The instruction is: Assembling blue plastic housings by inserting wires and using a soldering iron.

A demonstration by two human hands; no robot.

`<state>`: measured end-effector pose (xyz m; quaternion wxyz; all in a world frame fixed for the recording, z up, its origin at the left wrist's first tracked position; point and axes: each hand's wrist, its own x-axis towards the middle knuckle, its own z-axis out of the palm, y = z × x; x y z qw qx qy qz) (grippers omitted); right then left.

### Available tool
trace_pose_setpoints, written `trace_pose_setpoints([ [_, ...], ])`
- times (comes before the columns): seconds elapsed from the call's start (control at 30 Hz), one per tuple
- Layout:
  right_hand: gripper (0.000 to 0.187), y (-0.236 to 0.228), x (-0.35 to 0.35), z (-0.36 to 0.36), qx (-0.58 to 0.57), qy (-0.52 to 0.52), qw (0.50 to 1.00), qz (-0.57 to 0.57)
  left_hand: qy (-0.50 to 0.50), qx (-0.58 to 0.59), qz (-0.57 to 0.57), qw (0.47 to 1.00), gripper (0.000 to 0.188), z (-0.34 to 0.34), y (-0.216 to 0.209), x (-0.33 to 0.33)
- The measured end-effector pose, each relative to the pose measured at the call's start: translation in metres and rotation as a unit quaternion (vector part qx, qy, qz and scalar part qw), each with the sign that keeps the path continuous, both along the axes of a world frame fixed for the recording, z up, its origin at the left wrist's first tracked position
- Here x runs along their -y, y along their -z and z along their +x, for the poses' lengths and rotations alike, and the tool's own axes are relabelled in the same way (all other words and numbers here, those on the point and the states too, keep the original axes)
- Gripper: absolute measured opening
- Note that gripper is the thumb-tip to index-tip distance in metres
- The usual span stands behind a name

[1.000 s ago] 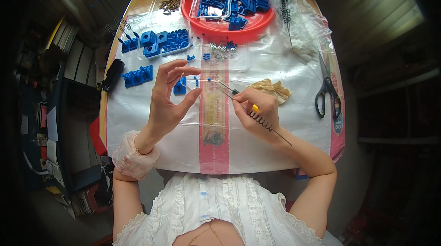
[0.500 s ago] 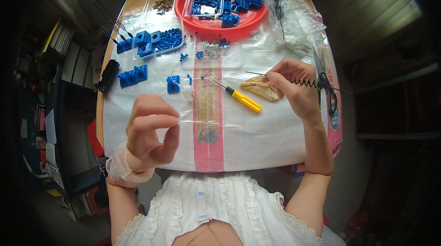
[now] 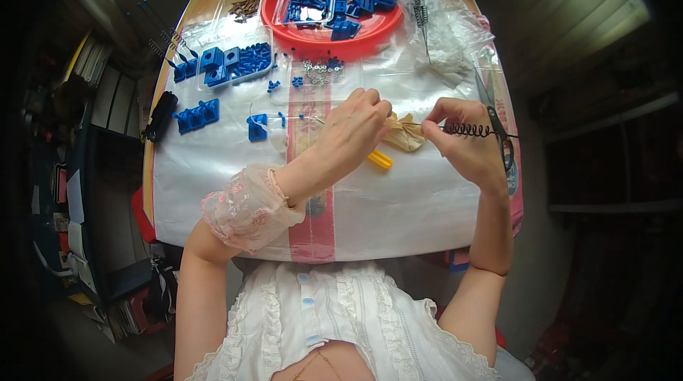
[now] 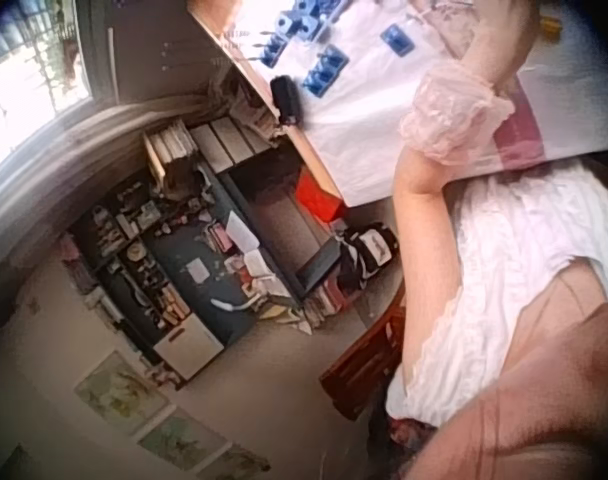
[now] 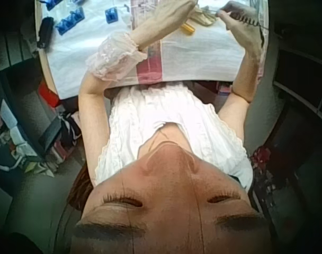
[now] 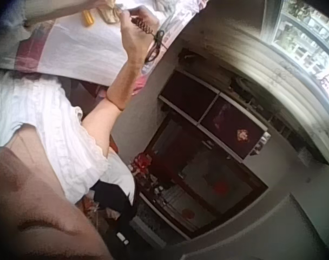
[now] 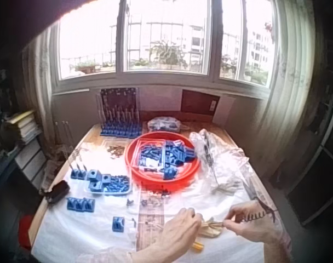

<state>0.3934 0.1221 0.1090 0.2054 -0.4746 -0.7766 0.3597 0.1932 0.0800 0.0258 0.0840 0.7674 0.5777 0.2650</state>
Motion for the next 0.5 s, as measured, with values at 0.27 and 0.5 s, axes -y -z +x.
trace_pose_setpoints([
  [0.27, 0.008, 0.018, 0.000, 0.000, -0.087, -0.002, 0.995, -0.054, -0.005, 0.176, -0.016, 0.984, 0.013, -0.009, 0.014, -0.007],
  [0.5, 0.009, 0.024, 0.000, -0.001, -0.100, 0.009, 0.995, -0.016, -0.005, 0.431, -0.215, 0.876, 0.020, -0.016, -0.001, -0.002],
])
